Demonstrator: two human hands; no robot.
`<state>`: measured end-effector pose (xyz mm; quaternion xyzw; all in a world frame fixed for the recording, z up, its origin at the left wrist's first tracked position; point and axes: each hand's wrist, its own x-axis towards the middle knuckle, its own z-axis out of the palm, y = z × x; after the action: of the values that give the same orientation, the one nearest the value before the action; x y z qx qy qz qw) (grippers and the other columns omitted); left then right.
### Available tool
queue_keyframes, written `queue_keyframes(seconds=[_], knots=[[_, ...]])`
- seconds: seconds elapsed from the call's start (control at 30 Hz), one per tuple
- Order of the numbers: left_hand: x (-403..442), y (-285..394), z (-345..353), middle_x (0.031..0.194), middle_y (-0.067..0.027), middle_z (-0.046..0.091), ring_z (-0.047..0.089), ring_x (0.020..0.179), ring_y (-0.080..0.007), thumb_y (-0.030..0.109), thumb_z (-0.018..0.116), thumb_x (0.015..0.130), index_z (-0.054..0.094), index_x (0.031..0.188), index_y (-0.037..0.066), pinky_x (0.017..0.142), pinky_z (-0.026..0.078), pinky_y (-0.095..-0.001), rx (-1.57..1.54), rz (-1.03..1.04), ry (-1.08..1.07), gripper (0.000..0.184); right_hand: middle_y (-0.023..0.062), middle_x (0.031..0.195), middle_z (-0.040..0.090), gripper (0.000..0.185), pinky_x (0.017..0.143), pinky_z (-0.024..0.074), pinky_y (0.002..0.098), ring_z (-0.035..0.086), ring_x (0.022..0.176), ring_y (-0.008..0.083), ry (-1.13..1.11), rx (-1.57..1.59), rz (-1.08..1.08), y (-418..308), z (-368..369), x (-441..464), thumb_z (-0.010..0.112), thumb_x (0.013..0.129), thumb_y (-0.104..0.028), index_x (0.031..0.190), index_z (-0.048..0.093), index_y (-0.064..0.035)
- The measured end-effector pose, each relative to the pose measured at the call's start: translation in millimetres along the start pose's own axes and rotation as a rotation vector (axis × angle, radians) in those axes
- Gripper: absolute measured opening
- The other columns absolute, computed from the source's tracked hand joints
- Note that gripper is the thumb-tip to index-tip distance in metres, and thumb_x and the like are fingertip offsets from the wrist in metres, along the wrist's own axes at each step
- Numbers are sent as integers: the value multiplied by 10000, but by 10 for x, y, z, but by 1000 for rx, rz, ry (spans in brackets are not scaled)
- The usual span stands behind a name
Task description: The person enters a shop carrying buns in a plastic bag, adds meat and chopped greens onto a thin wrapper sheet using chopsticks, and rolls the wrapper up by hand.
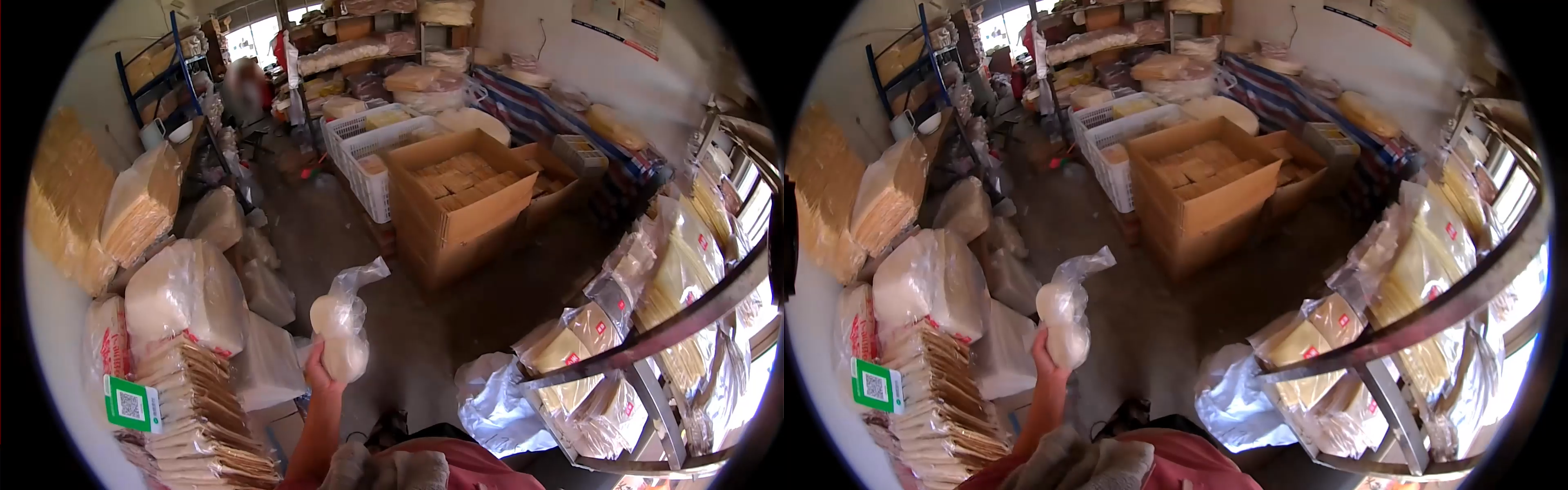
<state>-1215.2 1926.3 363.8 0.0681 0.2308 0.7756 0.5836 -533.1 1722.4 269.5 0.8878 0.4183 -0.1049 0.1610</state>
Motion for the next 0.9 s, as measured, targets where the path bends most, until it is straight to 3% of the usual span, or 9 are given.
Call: queue_keyframes(seconds=[0.23,0.43,0.63,0.73,0.9], knots=[[1056,797,-379,1178,-123,559,552,1064,-285,205,466,887,475,1231,52,928,443,-448,7,32,53,376,201,1273,407,385,980,157,512,276,1217,328,-96,178,-456,-3077,-604,362,455,866,-281,1151,507,-27],[2145,1721,-303,1194,-146,541,540,1080,-306,211,480,860,443,1245,27,943,431,-460,-49,86,1,428,187,1217,455,383,944,225,477,342,1158,309,-236,233,-664,-5327,-1173,99,511,841,-288,1124,534,-32],[3312,2127,-250,1158,-145,551,552,1053,-289,158,483,863,447,1226,9,932,437,-433,-133,65,44,394,174,1162,503,383,908,294,443,408,1099,291,-386,282,-745,-6829,-1635,-25,566,816,-296,1097,561,-37],[3910,2345,-252,1150,-140,553,552,1053,-280,128,491,851,450,1223,12,933,438,-417,-153,79,-28,392,167,1134,528,383,890,328,426,441,1070,281,-473,290,-711,-7385,-1677,140,594,803,-300,1083,575,-39],[5027,2747,-322,1200,-133,528,508,1127,-274,94,475,827,400,1287,35,979,401,-407,-35,194,77,470,155,1088,568,386,860,385,397,497,1021,266,-646,233,-589,-8341,-1507,762,640,783,-307,1061,597,-43]])
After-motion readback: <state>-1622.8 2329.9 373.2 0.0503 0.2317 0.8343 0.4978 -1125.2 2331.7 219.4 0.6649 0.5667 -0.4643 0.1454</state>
